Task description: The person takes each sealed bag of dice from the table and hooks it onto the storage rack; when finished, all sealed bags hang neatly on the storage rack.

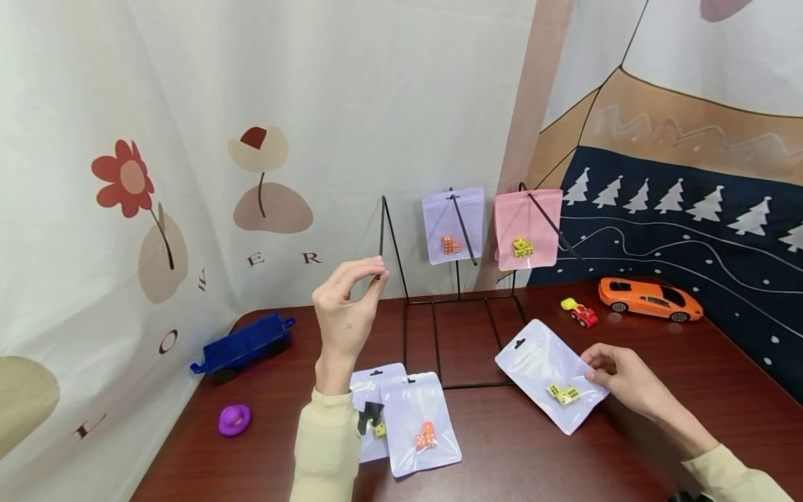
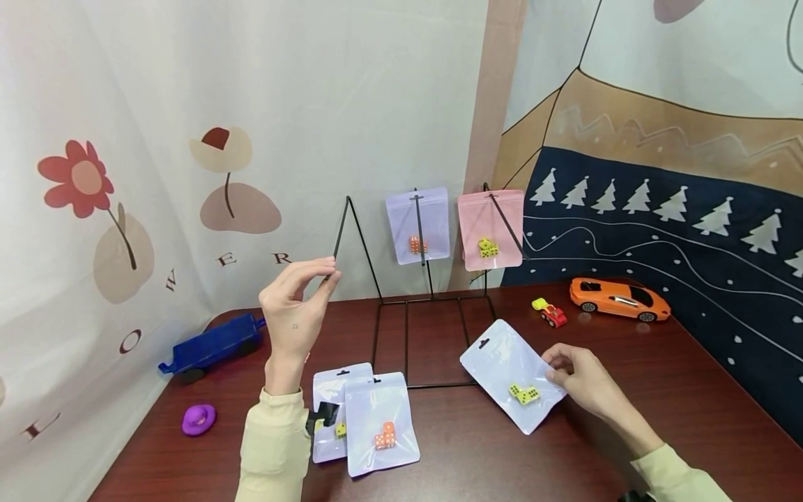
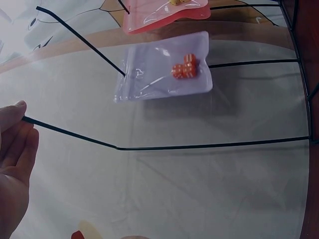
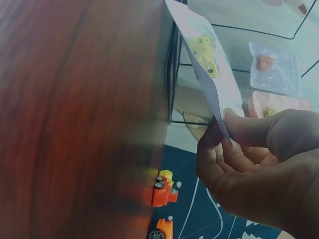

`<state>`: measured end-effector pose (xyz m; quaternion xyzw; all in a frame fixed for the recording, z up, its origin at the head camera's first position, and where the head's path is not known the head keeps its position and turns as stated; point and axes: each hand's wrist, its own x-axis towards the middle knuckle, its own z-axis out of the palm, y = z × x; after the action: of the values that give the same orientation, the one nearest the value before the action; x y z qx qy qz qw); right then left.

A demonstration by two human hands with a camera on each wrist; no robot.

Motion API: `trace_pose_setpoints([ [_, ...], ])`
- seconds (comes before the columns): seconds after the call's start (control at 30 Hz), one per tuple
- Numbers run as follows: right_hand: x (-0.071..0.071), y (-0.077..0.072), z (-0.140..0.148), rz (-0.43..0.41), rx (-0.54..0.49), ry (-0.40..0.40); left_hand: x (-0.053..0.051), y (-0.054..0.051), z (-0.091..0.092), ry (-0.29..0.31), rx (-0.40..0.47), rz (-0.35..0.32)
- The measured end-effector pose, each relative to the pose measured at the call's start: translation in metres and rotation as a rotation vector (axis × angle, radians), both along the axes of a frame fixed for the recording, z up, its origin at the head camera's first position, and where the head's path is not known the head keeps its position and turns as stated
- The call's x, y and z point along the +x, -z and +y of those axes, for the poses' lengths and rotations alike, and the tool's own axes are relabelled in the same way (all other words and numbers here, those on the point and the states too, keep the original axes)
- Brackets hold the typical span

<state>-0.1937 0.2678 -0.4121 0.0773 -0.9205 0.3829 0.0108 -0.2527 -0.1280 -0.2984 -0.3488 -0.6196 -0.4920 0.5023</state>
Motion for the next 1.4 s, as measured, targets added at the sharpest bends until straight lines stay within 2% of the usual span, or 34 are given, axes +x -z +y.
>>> trace_pose_setpoints([
  [0.47,-0.002,-0.016,-0.027,0.108,-0.104,-0.038,-0.001,0.002,0.0,-0.017,-0.01,0.005],
  [0.67,0.003,-0.022,-0.032,0.122,-0.143,0.007,-0.002,0.002,0.002,-0.011,-0.013,0.004],
  [0.93,0.002,-0.035,-0.043,0.153,-0.17,0.062,-0.001,0.002,-0.001,-0.042,-0.019,0.011],
  [1.17,0.003,-0.051,-0.058,0.14,-0.275,0.058,-0.001,0.003,-0.002,-0.036,-0.016,0.011],
  [1.4,0.005,-0.062,-0.072,0.207,-0.364,0.034,-0.001,0.001,-0.001,-0.034,-0.012,0.031],
])
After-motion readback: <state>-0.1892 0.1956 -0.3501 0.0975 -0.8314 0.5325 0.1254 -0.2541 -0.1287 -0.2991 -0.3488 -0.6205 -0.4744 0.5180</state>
